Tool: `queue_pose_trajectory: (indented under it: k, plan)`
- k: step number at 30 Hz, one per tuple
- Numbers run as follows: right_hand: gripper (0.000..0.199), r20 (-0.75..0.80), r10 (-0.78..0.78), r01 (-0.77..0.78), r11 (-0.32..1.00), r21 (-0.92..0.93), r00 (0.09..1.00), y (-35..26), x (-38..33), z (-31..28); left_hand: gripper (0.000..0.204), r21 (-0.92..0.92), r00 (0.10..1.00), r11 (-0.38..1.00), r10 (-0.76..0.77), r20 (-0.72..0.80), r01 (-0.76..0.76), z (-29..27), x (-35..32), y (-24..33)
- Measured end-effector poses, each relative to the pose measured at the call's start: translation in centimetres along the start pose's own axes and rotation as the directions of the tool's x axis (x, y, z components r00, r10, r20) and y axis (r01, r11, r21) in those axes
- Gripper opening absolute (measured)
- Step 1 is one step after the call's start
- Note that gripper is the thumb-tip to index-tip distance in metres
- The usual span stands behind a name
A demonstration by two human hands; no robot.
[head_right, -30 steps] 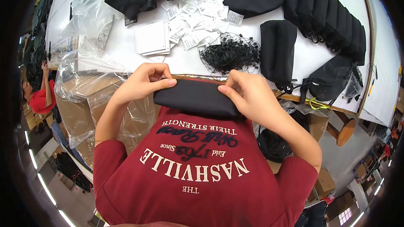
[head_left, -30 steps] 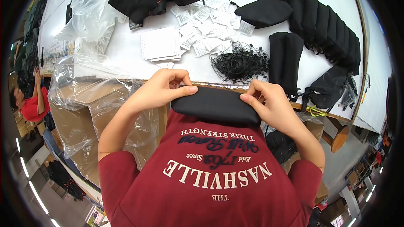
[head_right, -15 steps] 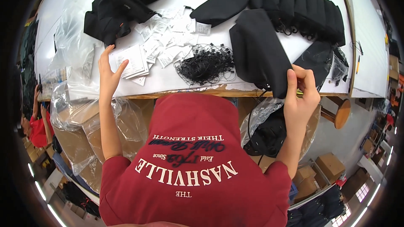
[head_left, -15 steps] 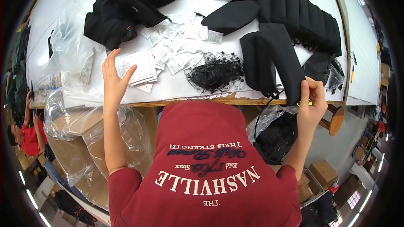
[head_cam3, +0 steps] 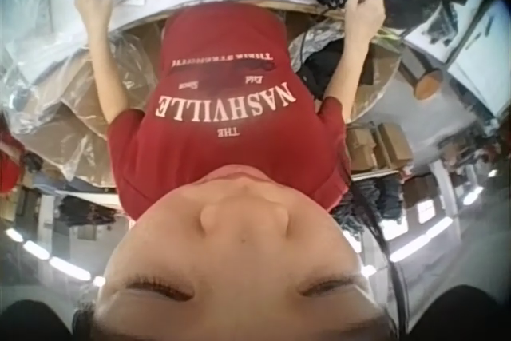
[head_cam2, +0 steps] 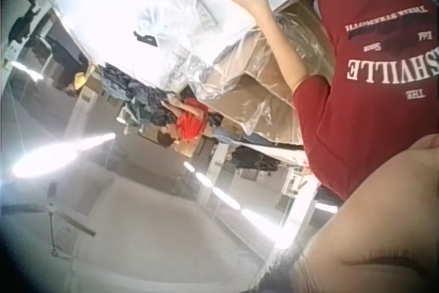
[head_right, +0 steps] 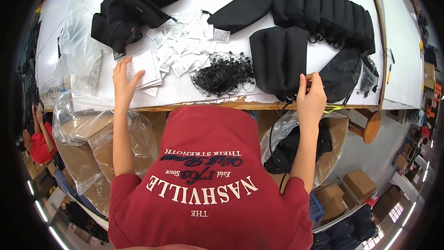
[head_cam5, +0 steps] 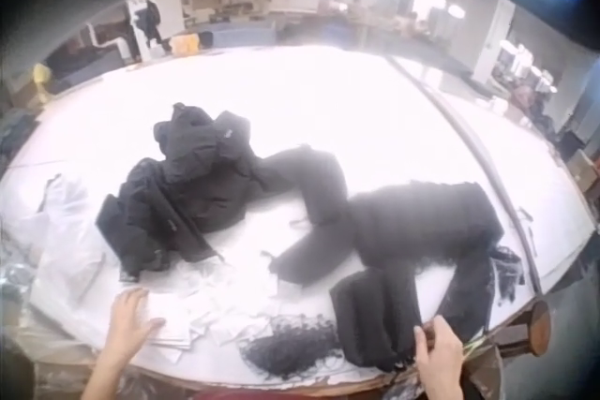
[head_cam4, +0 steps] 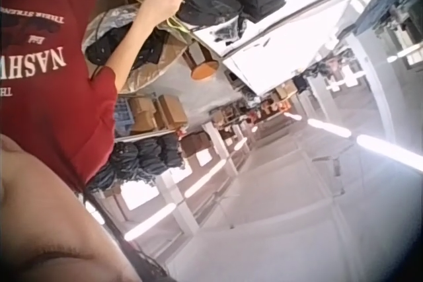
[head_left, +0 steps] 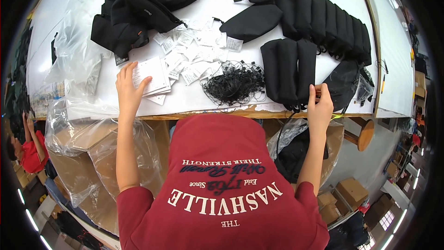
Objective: The recorder attaches product labels and mesh components to black pouches on a production table.
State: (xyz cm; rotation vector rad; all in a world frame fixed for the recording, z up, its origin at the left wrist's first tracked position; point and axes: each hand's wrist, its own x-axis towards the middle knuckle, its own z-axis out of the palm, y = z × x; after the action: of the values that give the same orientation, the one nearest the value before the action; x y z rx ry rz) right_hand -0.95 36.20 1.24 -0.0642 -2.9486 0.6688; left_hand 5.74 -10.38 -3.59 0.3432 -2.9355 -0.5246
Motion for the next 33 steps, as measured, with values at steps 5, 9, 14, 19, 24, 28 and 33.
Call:
queue_pose_trajectory:
  k: [5,9,14,19,24,28,33]
  plan:
    - [0.019,-0.156,-0.094,0.082,0.993,-0.081,0.983,-1.4,0.7,-0.6,0.04,0.047,0.998,0.998,-0.041,-0.054,0.044,-0.6,0.3,0.0]
    - [0.015,-0.168,-0.239,0.249,0.967,0.045,0.956,-5.5,1.3,0.8,0.022,-0.423,0.96,0.863,-0.227,0.162,0.275,-2.6,0.7,0.5]
    - [0.009,0.07,-0.452,0.419,0.867,0.27,0.889,-11.6,1.6,7.0,0.015,-0.631,0.98,0.752,-0.179,0.081,0.19,-5.2,0.1,2.6]
    - [0.014,0.27,-0.547,0.507,0.837,0.207,0.793,-13.4,2.0,12.4,0.023,-0.937,0.985,0.314,-0.125,0.115,0.15,-5.3,-1.3,4.0]
    - [0.015,0.379,-0.558,0.501,0.83,0.245,0.738,-14.4,2.6,10.4,0.029,-0.962,0.908,-0.154,-0.323,0.266,0.227,-3.0,-3.7,3.3]
    - [0.015,0.381,-0.527,0.348,0.824,0.446,0.759,-15.7,2.2,7.6,0.036,-0.642,0.96,-0.745,-0.006,0.279,0.182,-0.5,-4.2,3.4]
    - [0.012,0.396,-0.552,0.088,0.655,0.75,0.734,-17.2,1.5,5.9,0.048,-0.52,0.892,-0.823,-0.039,0.451,0.227,0.0,-3.7,6.3]
